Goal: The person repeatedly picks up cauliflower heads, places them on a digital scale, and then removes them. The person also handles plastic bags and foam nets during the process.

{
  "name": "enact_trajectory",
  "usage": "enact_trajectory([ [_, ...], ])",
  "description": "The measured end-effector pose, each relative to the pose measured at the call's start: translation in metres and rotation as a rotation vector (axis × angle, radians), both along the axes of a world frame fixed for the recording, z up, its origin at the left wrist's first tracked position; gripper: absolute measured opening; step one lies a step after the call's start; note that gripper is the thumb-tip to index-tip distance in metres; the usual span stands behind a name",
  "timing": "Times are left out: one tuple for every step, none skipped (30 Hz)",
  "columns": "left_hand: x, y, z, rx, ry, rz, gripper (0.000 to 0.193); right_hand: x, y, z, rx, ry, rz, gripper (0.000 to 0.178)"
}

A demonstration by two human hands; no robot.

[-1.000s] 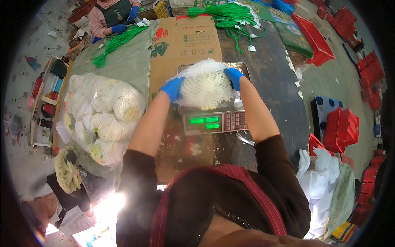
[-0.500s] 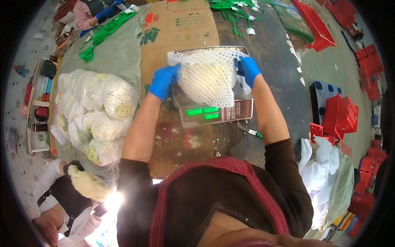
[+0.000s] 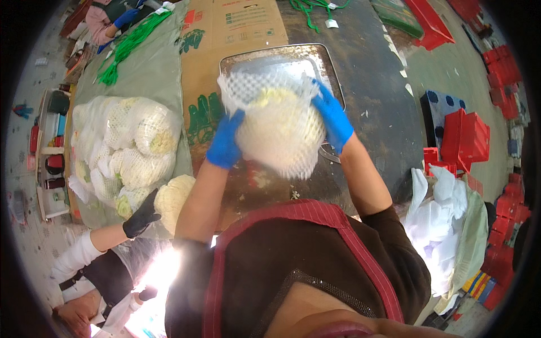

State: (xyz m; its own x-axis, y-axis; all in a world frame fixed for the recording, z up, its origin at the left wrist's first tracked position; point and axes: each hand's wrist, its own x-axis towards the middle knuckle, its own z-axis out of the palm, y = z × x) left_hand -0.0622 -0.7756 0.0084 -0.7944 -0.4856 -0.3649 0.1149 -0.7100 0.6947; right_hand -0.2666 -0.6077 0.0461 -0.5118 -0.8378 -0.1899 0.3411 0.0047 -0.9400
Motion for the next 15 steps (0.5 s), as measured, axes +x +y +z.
enact_trajectory([
  [0.013, 0.018, -0.001, -0.039, -0.069, 0.027, 0.053, 0.008, 0.014, -0.005, 0.069, -0.028, -0.002, 0.066],
  [0.026, 0.03, -0.001, 0.005, -0.094, 0.018, 0.054, 0.018, 0.027, -0.013, 0.076, -0.049, 0.029, 0.067],
  [0.037, 0.041, 0.0, 0.064, -0.082, 0.015, 0.055, 0.028, 0.039, -0.021, 0.048, -0.07, 0.068, 0.069],
  [0.047, 0.053, 0.0, 0.124, -0.072, -0.006, 0.053, 0.038, 0.05, -0.03, 0.056, -0.075, 0.1, 0.07],
  [0.055, 0.066, 0.002, 0.203, -0.103, -0.008, 0.052, 0.047, 0.06, -0.039, 0.033, -0.08, 0.135, 0.071],
  [0.061, 0.077, 0.004, 0.285, -0.163, 0.005, 0.051, 0.054, 0.07, -0.046, 0.087, -0.093, 0.144, 0.072],
  [0.066, 0.086, 0.006, 0.294, -0.121, -0.009, 0.053, 0.059, 0.08, -0.052, 0.0, -0.115, 0.204, 0.072],
  [0.068, 0.094, 0.008, 0.309, -0.105, -0.008, 0.054, 0.063, 0.086, -0.058, -0.007, -0.143, 0.239, 0.072],
  [0.068, 0.101, 0.009, 0.324, -0.089, -0.006, 0.056, 0.066, 0.093, -0.062, 0.019, -0.176, 0.285, 0.072],
  [0.067, 0.104, 0.009, 0.429, 0.067, -0.055, 0.052, 0.067, 0.094, -0.068, 0.12, -0.379, 0.287, 0.057],
  [0.064, 0.105, 0.009, 0.192, 0.031, -0.101, 0.05, 0.069, 0.098, -0.071, 0.025, -0.383, 0.3, 0.058],
  [0.062, 0.104, 0.008, -0.075, -0.018, -0.158, 0.049, 0.069, 0.099, -0.074, -0.024, -0.392, 0.297, 0.059],
  [0.064, 0.101, 0.007, -0.088, -0.029, -0.185, 0.054, 0.069, 0.102, -0.077, -0.125, -0.405, 0.304, 0.06],
  [0.068, 0.096, 0.006, -0.024, 0.025, -0.203, 0.059, 0.066, 0.103, -0.079, -0.185, -0.501, 0.208, 0.055],
  [0.075, 0.091, 0.005, 0.11, 0.045, -0.149, 0.064, 0.064, 0.105, -0.081, -0.264, -0.741, 0.073, 0.051],
])
